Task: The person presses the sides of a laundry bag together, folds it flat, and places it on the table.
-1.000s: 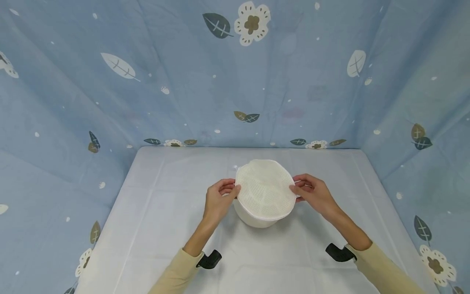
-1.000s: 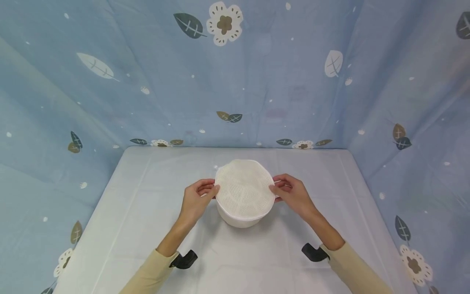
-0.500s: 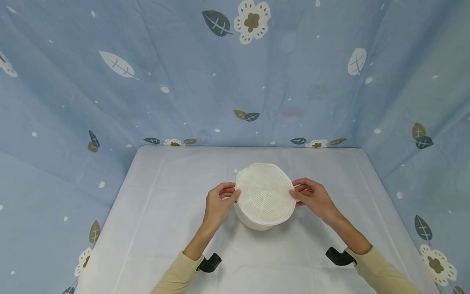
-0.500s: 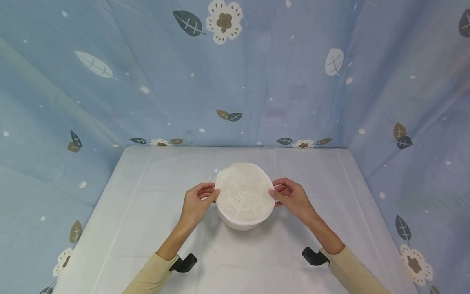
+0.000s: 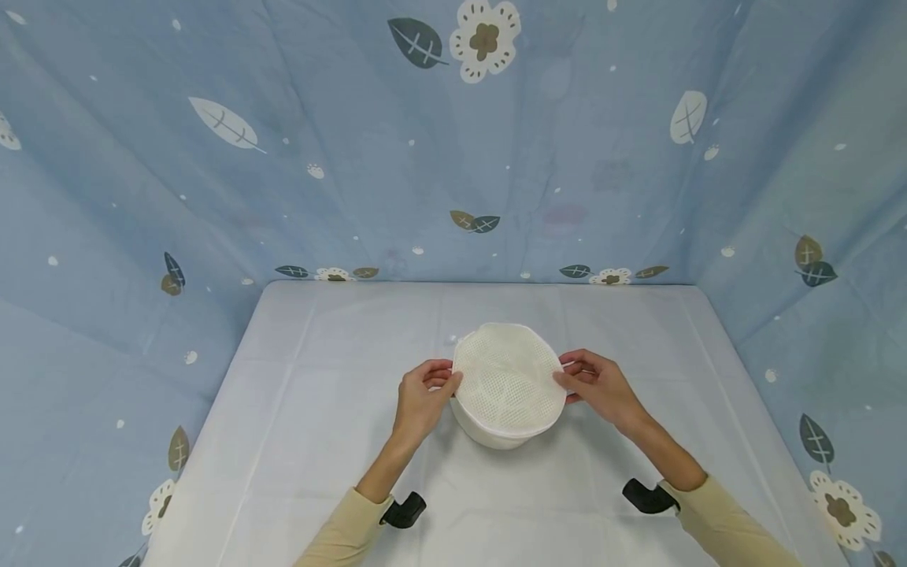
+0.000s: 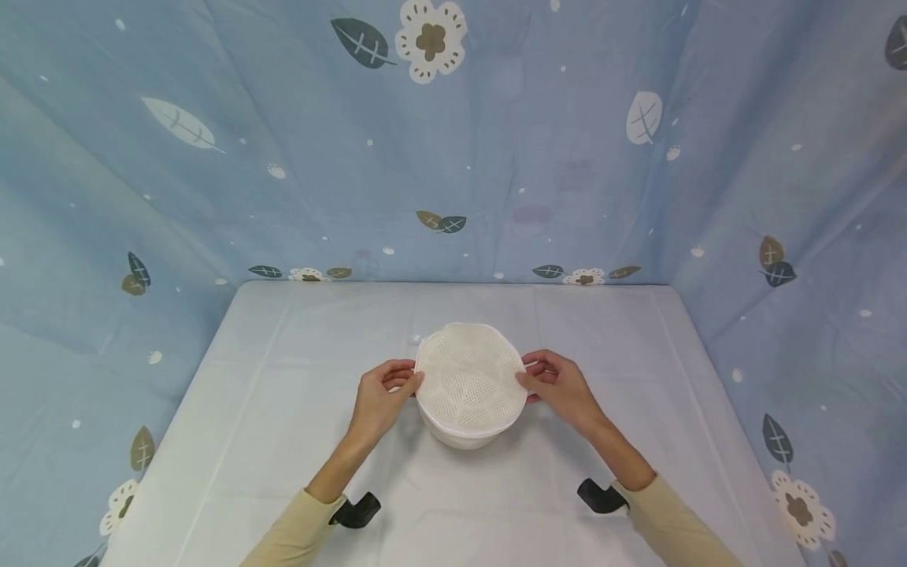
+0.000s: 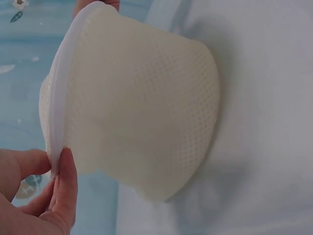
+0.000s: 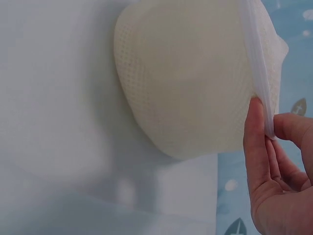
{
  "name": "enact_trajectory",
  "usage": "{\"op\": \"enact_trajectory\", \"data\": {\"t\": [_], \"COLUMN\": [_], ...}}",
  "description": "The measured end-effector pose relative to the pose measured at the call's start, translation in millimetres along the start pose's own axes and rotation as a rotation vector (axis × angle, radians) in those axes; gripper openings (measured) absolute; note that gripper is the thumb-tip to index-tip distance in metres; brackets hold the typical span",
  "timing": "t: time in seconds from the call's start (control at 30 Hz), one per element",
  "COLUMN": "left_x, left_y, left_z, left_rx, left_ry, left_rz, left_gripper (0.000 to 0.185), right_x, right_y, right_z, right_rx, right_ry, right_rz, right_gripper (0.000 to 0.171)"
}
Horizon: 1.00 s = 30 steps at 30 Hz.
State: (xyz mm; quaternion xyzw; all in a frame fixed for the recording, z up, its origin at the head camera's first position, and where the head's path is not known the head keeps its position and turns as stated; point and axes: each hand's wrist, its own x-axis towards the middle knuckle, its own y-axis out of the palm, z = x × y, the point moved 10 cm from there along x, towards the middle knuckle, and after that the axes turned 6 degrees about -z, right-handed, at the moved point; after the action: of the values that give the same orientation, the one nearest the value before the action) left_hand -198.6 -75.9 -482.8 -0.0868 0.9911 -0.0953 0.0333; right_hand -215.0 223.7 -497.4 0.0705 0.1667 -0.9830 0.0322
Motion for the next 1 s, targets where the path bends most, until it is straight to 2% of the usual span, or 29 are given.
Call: {"op": "enact_trajectory", "data": {"t": [0.5, 1.0], "left_x": [3.3, 5.1], "left_y": [5.3, 9.5], "left_z": [25.8, 51.6], "left_rx": [0.035, 0.084], "left_ry": [-0.018, 0.033], "left_rz": [-0.003, -0.018], "left_gripper": [0.022, 0.02], "right_x": [0.6, 3.4], "right_y": [11.1, 23.5], "right_z": [-17.2, -45.4], "right_rx": [0.033, 0.074], "right_ry": [0.009, 0.025], "right_rz": [0.028, 0.04], "right_gripper": [0.039, 0.038]}}
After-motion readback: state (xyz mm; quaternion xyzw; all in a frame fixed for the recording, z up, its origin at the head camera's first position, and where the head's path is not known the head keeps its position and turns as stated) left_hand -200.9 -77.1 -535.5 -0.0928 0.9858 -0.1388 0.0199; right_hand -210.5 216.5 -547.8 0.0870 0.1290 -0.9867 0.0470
